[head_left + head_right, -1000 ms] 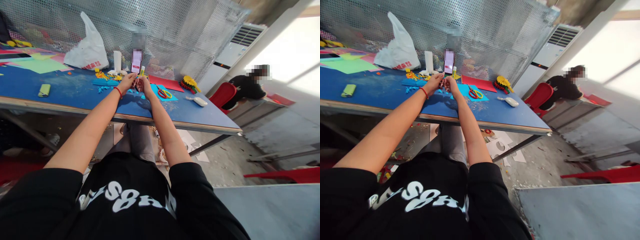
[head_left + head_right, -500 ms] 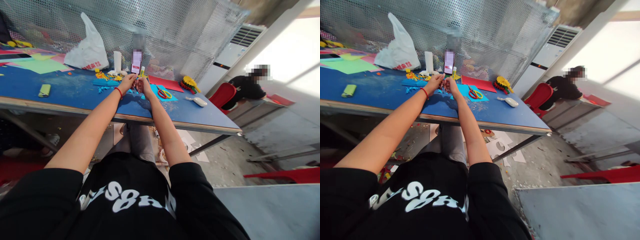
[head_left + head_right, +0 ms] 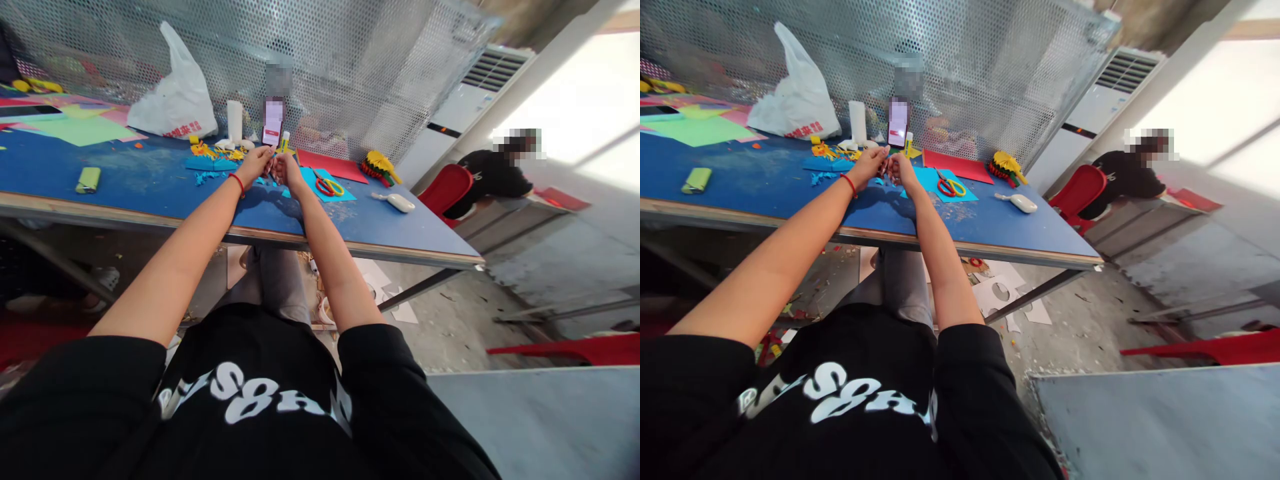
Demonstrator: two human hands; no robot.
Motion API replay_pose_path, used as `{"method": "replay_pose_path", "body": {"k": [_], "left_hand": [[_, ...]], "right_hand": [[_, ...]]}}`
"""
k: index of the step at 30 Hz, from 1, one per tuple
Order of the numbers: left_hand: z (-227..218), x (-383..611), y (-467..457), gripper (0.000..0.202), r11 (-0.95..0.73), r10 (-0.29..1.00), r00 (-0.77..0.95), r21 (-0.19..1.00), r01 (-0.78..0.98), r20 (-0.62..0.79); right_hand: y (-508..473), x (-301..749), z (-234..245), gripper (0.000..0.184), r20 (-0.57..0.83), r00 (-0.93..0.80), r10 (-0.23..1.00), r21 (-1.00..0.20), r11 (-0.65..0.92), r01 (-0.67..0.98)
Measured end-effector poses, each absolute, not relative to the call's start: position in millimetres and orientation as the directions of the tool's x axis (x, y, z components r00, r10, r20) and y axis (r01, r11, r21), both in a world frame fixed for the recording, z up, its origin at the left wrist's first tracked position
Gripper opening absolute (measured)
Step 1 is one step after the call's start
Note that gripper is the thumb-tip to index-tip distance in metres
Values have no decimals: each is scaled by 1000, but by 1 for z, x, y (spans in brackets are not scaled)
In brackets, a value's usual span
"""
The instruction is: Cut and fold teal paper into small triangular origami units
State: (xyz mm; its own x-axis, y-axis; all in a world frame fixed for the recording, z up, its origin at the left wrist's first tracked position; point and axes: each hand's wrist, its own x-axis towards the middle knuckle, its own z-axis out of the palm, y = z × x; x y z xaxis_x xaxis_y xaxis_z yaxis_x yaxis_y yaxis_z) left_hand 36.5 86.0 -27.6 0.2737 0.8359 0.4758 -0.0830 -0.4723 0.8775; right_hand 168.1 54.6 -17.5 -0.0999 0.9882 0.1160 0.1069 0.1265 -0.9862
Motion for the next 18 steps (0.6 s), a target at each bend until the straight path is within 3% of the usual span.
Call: {"method": "replay_pose_path", "body": {"k": [18], "left_hand": [[-29,36,89,48,-486,835,261,871,-65,485]], "right_hand": [[58,169,-21,38,136,-99,986,-975,152,165]]}}
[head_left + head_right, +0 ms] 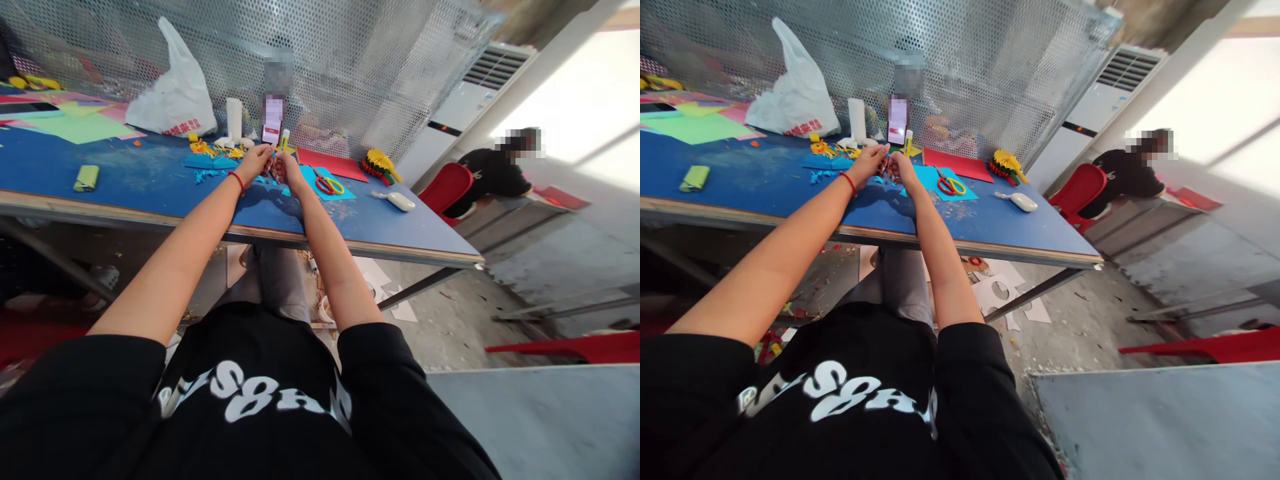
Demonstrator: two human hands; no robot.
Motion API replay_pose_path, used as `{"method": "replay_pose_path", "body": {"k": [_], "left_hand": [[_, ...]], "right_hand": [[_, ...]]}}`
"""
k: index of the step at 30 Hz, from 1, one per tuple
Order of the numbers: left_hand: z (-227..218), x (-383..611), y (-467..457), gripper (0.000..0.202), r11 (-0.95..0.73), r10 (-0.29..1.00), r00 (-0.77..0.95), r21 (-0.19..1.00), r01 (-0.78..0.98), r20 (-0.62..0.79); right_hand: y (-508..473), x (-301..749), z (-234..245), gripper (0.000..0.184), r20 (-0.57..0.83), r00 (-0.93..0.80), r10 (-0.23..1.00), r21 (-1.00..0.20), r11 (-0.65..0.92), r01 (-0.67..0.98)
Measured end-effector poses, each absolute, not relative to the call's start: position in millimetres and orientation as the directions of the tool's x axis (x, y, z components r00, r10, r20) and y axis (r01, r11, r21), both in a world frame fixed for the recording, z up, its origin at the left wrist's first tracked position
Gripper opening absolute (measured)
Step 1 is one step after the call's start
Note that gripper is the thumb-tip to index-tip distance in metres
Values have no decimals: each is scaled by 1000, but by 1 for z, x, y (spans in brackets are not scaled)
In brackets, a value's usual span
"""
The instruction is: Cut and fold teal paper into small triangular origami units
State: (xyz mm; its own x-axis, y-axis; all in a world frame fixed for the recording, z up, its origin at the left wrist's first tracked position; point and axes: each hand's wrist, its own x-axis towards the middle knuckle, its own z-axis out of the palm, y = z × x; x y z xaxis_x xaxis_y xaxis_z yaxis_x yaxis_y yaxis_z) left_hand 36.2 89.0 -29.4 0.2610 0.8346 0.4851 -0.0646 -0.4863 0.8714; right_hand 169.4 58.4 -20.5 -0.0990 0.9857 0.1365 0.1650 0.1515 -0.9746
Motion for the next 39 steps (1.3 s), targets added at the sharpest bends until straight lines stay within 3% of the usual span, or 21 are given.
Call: {"method": "replay_pose_path", "body": {"k": [11,19,23,33,39], "left_hand": [[-28,35,86,49,-480,857,224,877,19,465],[-28,35,82,54,-446,883,187,894,46,431],[-26,35,78,52,-407,902,161,914,6,401],[-17,36,65,24,-221,943,208,957,-189,259],[-13,31,60,13,-155,945,240,951,-267,222]], "right_hand": [[73,174,-27,31,255,-78,964,-932,267,244],[85,190,-25,17,420,-88,903,-862,428,272],[92,193,-28,29,488,-104,866,-826,497,265],[102,203,-27,36,563,-41,826,-793,553,256],[89,206,-23,25,502,7,865,-841,486,239]]}}
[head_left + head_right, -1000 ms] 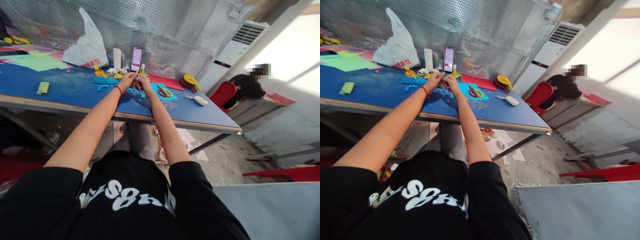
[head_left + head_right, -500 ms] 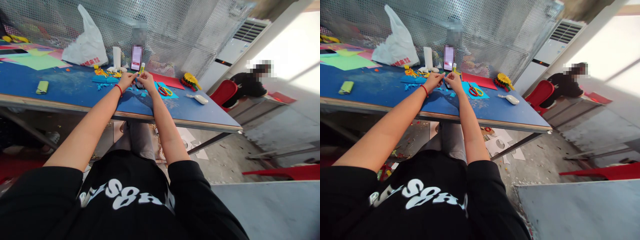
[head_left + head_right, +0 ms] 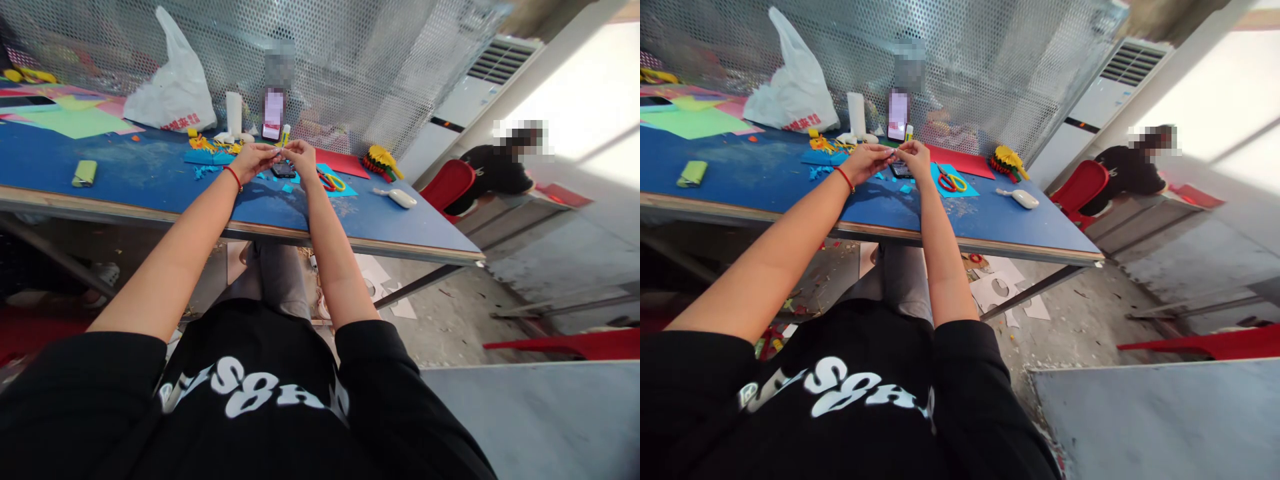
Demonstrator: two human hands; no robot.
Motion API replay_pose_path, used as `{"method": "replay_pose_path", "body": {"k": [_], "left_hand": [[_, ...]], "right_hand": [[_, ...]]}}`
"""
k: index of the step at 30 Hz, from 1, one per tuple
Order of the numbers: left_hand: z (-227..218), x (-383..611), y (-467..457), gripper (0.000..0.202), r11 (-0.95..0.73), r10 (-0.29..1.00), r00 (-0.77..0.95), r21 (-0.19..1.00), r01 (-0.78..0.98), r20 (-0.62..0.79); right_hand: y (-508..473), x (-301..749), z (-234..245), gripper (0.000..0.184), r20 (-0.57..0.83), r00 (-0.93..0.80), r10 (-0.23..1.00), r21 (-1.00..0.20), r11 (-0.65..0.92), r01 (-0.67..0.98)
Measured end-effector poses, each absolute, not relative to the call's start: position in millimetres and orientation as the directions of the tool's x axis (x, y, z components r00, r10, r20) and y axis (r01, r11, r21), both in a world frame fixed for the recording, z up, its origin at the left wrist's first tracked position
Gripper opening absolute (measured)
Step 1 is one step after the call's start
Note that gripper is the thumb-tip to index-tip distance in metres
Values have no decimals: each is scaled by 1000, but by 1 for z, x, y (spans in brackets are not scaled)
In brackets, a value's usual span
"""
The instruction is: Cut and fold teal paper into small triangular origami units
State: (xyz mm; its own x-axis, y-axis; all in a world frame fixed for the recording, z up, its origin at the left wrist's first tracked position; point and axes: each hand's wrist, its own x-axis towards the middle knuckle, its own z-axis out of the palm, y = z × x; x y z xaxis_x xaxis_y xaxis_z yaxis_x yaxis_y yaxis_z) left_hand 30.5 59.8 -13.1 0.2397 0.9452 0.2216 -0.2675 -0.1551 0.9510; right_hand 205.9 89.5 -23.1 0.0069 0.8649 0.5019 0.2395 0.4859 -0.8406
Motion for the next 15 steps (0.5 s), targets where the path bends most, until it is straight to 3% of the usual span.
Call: {"method": "replay_pose_path", "body": {"k": [8,15], "left_hand": [[-15,29,63,13,-152,960,182,944,-291,210],[-15,32,66,20,-180,962,161,955,-234,221]], "right_hand": [[73,203,-20,25,336,-42,941,-917,337,216],[69,198,-17,21,357,-58,932,-904,360,229]]}}
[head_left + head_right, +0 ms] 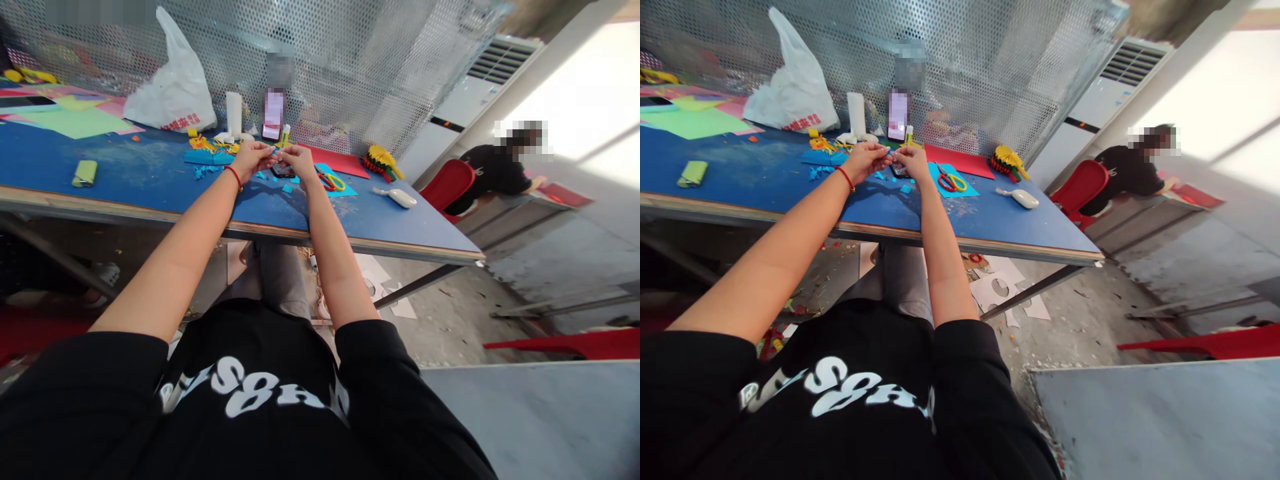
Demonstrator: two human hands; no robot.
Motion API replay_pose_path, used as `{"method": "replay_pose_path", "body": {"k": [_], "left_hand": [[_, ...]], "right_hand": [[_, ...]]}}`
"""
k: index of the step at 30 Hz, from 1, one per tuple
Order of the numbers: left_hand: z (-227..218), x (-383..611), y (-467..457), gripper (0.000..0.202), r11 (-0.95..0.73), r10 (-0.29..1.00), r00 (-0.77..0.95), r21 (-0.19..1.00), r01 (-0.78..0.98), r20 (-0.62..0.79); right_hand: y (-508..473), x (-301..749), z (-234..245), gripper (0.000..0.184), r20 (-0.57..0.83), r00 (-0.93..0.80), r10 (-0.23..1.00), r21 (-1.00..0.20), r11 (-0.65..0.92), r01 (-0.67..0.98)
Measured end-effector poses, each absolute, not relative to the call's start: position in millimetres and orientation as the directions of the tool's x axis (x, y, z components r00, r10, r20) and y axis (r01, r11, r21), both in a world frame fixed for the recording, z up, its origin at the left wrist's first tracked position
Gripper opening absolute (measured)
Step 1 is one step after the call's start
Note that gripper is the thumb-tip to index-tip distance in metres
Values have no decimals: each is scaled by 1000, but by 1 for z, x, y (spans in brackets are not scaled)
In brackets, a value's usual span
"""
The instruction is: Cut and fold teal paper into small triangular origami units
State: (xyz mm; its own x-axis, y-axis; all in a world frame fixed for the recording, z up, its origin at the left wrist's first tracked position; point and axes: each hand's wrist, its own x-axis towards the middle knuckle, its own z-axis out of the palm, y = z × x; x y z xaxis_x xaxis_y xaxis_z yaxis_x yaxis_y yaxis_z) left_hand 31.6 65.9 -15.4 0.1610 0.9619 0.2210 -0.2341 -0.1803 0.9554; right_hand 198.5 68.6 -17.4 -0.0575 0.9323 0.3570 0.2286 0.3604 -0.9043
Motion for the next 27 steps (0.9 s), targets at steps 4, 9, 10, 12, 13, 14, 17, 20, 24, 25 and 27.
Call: {"method": "replay_pose_path", "body": {"k": [4,9,10,12,13,14,17,20,24,25,27], "left_hand": [[-16,33,69,27,-239,959,114,956,-171,260],[-20,33,73,25,-295,948,95,951,-92,303],[-21,33,73,26,-298,947,101,951,-78,305],[-22,33,74,30,-300,945,115,952,-54,305],[-23,33,75,31,-300,945,123,953,-44,303],[-23,32,75,32,-300,945,128,953,-35,302],[-23,32,77,31,-299,946,126,954,-15,299],[-21,31,79,31,-301,948,102,954,-9,300],[-20,30,79,32,-306,947,100,952,-19,307],[-20,31,78,32,-309,945,107,951,-21,310],[-21,31,77,35,-317,940,126,948,-26,318]], "right_hand": [[70,198,-20,22,386,-71,920,-888,391,241],[73,199,-21,21,438,-81,896,-861,443,251],[74,199,-21,22,450,-78,890,-854,454,255],[76,199,-21,24,471,-67,880,-841,471,265],[76,199,-21,24,479,-61,875,-836,477,271],[77,199,-21,22,487,-54,872,-832,482,276],[76,199,-20,12,520,-35,853,-813,507,285],[72,199,-17,21,567,-41,823,-779,552,297],[67,197,-15,24,590,-79,803,-743,579,334],[67,197,-15,21,592,-84,802,-737,581,346],[67,197,-15,12,595,-83,799,-726,579,370]]}}
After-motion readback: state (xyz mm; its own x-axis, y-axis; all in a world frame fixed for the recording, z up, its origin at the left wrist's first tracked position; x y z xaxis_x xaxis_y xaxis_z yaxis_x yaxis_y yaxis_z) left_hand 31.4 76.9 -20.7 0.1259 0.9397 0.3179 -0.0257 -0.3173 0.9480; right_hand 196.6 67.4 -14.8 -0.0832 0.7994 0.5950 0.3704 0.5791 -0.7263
